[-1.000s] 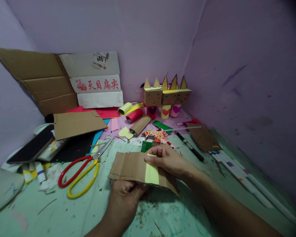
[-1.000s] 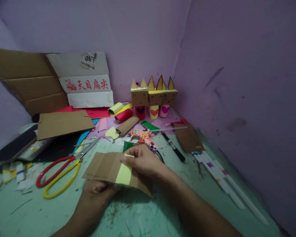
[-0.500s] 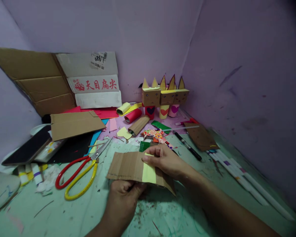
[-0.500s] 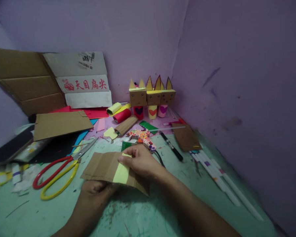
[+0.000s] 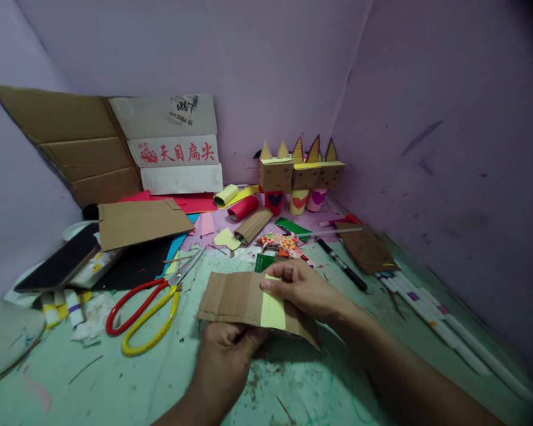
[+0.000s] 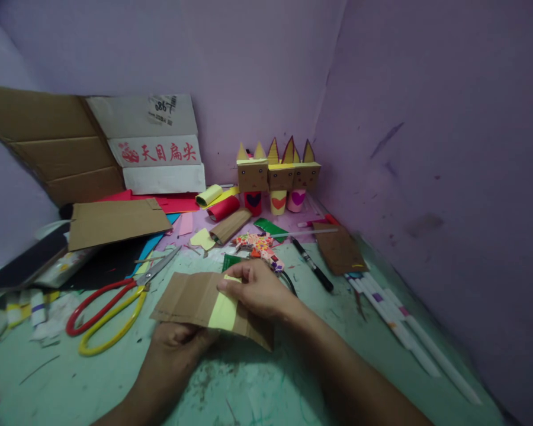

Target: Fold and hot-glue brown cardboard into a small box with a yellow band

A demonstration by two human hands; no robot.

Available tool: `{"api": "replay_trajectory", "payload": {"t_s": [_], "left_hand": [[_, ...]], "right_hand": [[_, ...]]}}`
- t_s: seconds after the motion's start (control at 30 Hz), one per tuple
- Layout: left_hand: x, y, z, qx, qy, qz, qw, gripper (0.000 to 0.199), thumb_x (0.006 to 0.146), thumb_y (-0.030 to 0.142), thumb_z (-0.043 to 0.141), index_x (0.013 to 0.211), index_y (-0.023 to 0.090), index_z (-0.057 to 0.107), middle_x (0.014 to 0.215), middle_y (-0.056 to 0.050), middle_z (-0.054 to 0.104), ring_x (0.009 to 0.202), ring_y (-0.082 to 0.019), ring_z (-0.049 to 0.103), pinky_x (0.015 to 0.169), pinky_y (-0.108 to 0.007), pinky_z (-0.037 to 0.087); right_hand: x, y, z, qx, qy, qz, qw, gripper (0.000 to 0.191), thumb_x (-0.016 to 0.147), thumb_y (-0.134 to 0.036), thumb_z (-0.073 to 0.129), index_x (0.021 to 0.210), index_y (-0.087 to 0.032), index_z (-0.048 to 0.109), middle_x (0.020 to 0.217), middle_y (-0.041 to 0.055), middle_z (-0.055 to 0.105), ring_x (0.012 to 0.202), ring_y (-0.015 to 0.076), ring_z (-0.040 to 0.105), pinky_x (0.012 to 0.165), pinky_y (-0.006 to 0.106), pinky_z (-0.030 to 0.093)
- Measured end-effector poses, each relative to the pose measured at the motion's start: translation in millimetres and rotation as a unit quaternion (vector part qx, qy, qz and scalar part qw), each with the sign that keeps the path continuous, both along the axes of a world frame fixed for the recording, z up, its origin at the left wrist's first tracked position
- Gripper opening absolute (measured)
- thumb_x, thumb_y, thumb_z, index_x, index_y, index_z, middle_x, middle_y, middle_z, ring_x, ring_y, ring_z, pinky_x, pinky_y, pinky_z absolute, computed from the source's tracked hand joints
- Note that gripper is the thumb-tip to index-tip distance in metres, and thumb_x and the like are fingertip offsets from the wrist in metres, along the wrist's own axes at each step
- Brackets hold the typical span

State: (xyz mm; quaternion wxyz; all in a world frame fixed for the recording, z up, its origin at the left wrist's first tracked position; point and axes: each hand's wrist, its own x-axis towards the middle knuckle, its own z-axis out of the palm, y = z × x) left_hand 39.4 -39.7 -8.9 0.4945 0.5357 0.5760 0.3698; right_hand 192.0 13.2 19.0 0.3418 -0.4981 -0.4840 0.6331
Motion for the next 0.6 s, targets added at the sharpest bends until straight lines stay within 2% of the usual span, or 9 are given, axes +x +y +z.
{"api": "replay_trajectory", "payload": {"t_s": [0.23, 0.43, 0.6], "left_hand": [[-1.7, -0.8, -9.7, 0.020, -0.003, 0.004, 1.000, 0.030, 0.064, 0.039, 0.060, 0.047, 0.015, 0.064, 0.045, -0.002, 0.055, 0.046, -0.013, 0.048, 0.046, -0.023, 0.039], [0.2, -0.6, -1.8, 0.002, -0.016, 0.003, 1.000, 0.028, 0.060, 0.038, 0.060, 0.045, 0.015, 0.064, 0.044, -0.002, 0.055, 0.045, -0.013, 0.048, 0.044, -0.022, 0.038], [0.0, -0.2, -2.9, 0.006, -0.018, 0.014, 1.000, 0.030, 0.060, 0.038, 0.060, 0.040, 0.015, 0.060, 0.040, 0.000, 0.051, 0.043, -0.012, 0.044, 0.043, -0.022, 0.035]], "right_hand": [[2.1, 0.0, 2.2, -0.002, 0.001, 0.015, 1.000, 0.005, 0.066, -0.018, 0.064, 0.063, -0.014, 0.061, 0.053, -0.0019, 0.056, 0.046, 0.0084, 0.046, 0.046, 0.022, 0.032], [2.3, -0.1, 4.3, 0.003, -0.003, 0.014, 1.000, 0.005, 0.067, -0.017, 0.063, 0.062, -0.015, 0.061, 0.052, -0.0028, 0.056, 0.046, 0.0079, 0.047, 0.046, 0.021, 0.034], [1.9, 0.4, 3.5, 0.005, -0.011, 0.006, 1.000, 0.005, 0.067, -0.017, 0.064, 0.063, -0.014, 0.063, 0.053, -0.0025, 0.058, 0.048, 0.0083, 0.048, 0.047, 0.021, 0.034]]}}
